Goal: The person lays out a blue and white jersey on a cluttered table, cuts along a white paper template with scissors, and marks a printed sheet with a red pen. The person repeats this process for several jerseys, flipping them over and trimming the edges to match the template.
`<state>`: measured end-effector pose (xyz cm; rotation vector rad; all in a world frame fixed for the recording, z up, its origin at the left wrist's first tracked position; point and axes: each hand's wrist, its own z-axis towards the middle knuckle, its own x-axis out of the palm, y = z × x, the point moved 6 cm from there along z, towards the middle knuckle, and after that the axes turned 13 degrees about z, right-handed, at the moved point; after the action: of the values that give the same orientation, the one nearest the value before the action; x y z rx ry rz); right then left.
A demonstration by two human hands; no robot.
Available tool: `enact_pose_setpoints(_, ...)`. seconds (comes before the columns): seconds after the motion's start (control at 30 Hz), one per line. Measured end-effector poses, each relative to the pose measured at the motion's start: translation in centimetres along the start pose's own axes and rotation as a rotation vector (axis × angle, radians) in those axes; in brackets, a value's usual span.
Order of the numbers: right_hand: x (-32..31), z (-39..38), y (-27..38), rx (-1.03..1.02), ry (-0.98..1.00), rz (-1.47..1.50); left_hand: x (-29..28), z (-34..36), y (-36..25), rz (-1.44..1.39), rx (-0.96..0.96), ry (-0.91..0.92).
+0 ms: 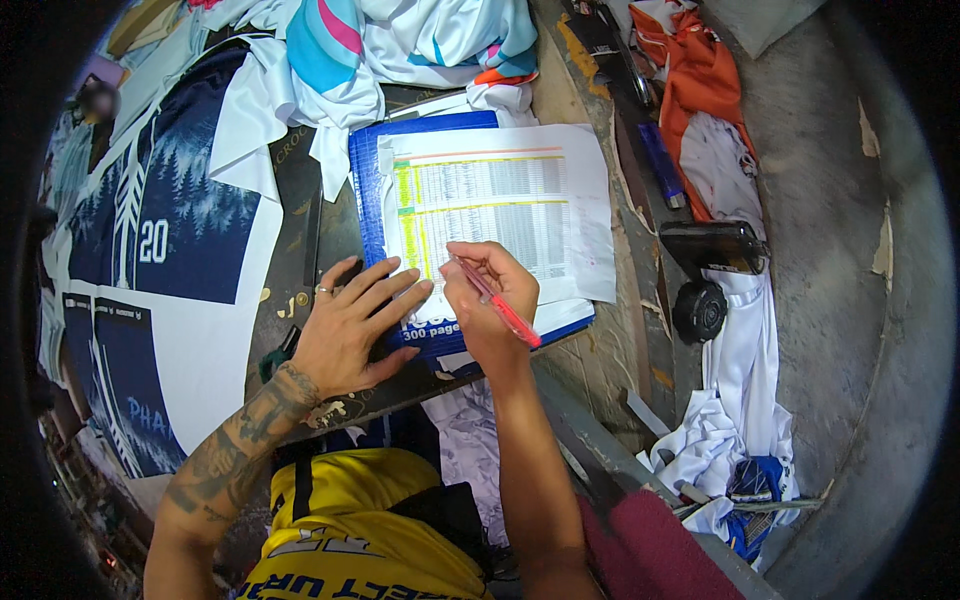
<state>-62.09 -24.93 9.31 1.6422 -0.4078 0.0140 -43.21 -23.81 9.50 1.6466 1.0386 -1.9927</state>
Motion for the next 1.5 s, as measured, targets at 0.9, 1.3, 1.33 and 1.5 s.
enact_pose_setpoints(0.9,-0.3,2.0,-2.7,0.084,-0.049,-0.148,-0.7,2.5,0.9,0.019,-0.177,-0.004)
enact_pose_setpoints(1.3,2.6,1.8,1.5,-0.425,0.055,-0.806,-0.9,2.1,0.7,0.018,-0.150,-0.127)
enact_pose_setpoints(1.33,2.3,1.1,2.6,-0.422,0.047,-0.726,-0.9,2.1,0.6,0.019,-0.145,-0.124)
enact_pose_setpoints(1.5,-0.6,-3.3,3.3,0.208,-0.041,-0.708,-1.4,2.6,0.5,0.025,-0.163,-0.131)
